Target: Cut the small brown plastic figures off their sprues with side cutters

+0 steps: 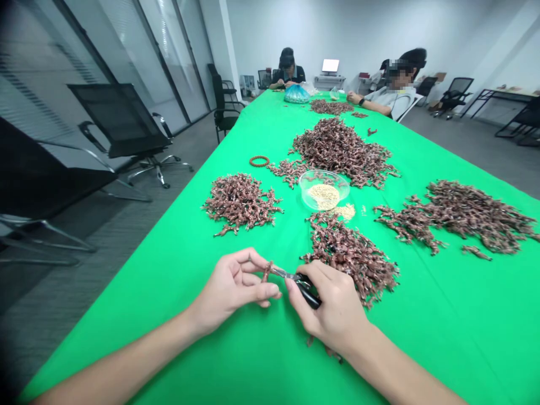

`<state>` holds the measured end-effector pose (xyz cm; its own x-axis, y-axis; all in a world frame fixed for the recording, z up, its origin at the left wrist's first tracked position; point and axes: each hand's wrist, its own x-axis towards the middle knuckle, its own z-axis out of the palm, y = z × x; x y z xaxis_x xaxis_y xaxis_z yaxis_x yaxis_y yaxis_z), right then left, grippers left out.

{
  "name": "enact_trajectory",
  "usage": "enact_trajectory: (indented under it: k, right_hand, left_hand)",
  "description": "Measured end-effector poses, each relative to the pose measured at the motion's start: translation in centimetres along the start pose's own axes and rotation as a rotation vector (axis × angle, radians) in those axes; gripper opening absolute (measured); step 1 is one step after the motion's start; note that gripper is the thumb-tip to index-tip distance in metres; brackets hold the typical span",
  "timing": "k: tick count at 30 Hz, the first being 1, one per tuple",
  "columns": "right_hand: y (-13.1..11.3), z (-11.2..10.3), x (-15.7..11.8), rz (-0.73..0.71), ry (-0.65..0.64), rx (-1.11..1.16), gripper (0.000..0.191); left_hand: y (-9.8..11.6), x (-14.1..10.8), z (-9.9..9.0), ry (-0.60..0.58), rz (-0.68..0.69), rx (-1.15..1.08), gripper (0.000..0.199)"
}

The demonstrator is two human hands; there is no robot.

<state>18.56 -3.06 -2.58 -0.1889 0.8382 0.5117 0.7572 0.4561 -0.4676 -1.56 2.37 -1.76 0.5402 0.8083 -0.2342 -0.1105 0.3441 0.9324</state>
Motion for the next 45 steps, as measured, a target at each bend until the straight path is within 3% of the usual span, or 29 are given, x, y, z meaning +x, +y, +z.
enact_trajectory:
  k: [19,30,45]
  right_hand:
    - [-0.44,-0.63,0.22,-0.016,-0.004,0.094,0.01]
    - [-0.53,-0.73,0.2,-0.051,-0.027,0.116,0.012]
    - [-0.76,-0.52,-0.1,-0.085,-0.057,0.119,0.015]
  left_hand:
    - [0.49,0.06,-0.12,-0.061,0.152,0.094,0.019]
    - [0.57,0.08,-0.19,-0.096,0.128,0.07,0.019]
    - [0.48,0.01,-0.29,-0.034,0.153,0.065,0.014]
